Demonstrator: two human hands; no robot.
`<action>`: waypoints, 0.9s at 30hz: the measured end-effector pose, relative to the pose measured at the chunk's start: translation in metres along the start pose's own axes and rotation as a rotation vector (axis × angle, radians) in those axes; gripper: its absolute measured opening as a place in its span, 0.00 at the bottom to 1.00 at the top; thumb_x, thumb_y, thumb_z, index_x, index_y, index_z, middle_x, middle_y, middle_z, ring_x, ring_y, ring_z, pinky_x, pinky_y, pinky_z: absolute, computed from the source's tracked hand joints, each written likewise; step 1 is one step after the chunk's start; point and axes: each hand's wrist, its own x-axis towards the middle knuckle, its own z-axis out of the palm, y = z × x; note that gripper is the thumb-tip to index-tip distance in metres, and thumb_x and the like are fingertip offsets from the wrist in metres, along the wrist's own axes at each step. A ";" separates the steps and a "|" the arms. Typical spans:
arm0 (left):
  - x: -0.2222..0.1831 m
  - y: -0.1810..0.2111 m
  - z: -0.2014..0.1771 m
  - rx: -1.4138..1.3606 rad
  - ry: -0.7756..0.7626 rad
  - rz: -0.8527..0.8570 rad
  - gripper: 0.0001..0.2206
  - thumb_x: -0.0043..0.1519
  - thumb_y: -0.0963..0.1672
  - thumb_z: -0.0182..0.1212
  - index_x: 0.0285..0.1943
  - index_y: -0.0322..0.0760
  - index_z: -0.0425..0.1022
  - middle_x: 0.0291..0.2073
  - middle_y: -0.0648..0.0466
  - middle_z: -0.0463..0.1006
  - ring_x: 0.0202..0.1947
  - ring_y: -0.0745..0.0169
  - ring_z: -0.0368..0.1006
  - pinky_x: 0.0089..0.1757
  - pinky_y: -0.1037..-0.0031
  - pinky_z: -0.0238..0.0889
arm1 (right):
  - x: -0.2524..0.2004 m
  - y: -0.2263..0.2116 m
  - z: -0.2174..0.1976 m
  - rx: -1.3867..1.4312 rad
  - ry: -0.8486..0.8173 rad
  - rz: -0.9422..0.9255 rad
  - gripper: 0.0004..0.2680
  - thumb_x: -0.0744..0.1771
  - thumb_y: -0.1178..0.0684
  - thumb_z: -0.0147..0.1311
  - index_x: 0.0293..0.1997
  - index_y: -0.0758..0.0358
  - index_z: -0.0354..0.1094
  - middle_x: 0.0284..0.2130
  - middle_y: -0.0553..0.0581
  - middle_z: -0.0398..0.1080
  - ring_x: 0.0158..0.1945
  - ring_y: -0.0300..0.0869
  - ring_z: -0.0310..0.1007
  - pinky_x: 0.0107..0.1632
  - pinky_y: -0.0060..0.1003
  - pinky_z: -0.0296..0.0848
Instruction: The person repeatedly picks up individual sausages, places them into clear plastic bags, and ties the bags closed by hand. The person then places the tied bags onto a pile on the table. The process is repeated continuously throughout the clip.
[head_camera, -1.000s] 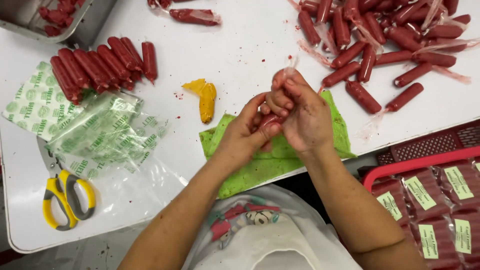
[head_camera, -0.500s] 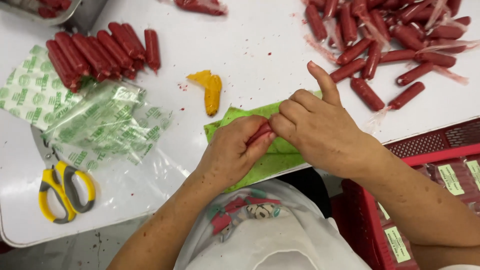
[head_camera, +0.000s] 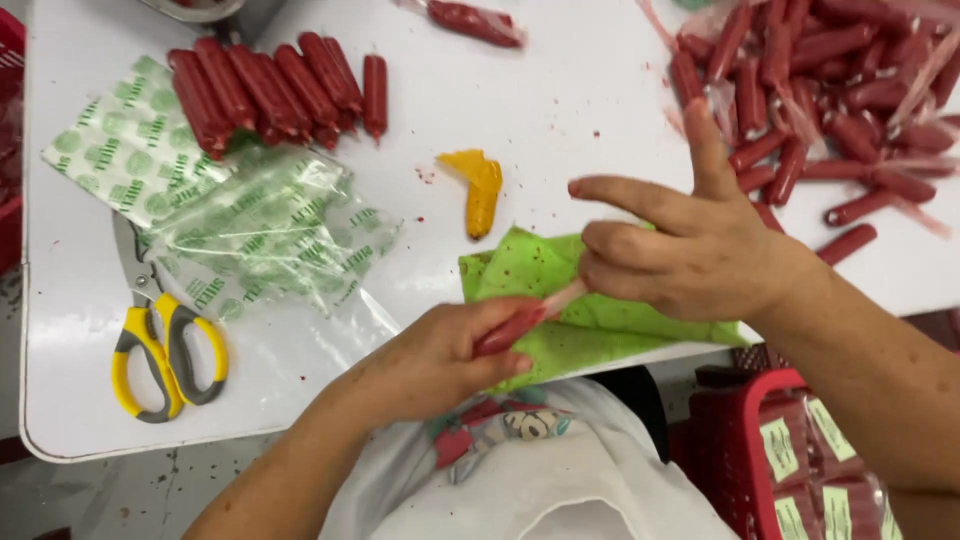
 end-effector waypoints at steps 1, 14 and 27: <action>-0.001 -0.008 -0.007 -0.030 -0.087 -0.011 0.19 0.61 0.49 0.60 0.60 0.44 0.70 0.30 0.64 0.66 0.30 0.72 0.62 0.35 0.80 0.57 | 0.003 0.002 0.001 0.026 -0.014 -0.023 0.07 0.74 0.56 0.49 0.38 0.51 0.67 0.37 0.47 0.66 0.59 0.49 0.80 0.72 0.73 0.34; -0.044 0.010 -0.047 -0.016 0.545 0.083 0.17 0.64 0.51 0.51 0.59 0.48 0.74 0.33 0.59 0.83 0.33 0.66 0.76 0.38 0.74 0.66 | 0.114 0.085 0.074 -0.002 0.335 -0.282 0.05 0.68 0.51 0.57 0.43 0.59 0.73 0.46 0.49 0.66 0.57 0.41 0.71 0.62 0.64 0.65; -0.019 -0.011 -0.105 0.701 1.126 0.264 0.08 0.58 0.43 0.64 0.45 0.45 0.82 0.43 0.51 0.75 0.40 0.52 0.72 0.37 0.63 0.68 | 0.176 0.047 0.176 1.379 -0.116 0.236 0.23 0.71 0.33 0.26 0.55 0.53 0.70 0.54 0.55 0.65 0.57 0.45 0.57 0.65 0.43 0.57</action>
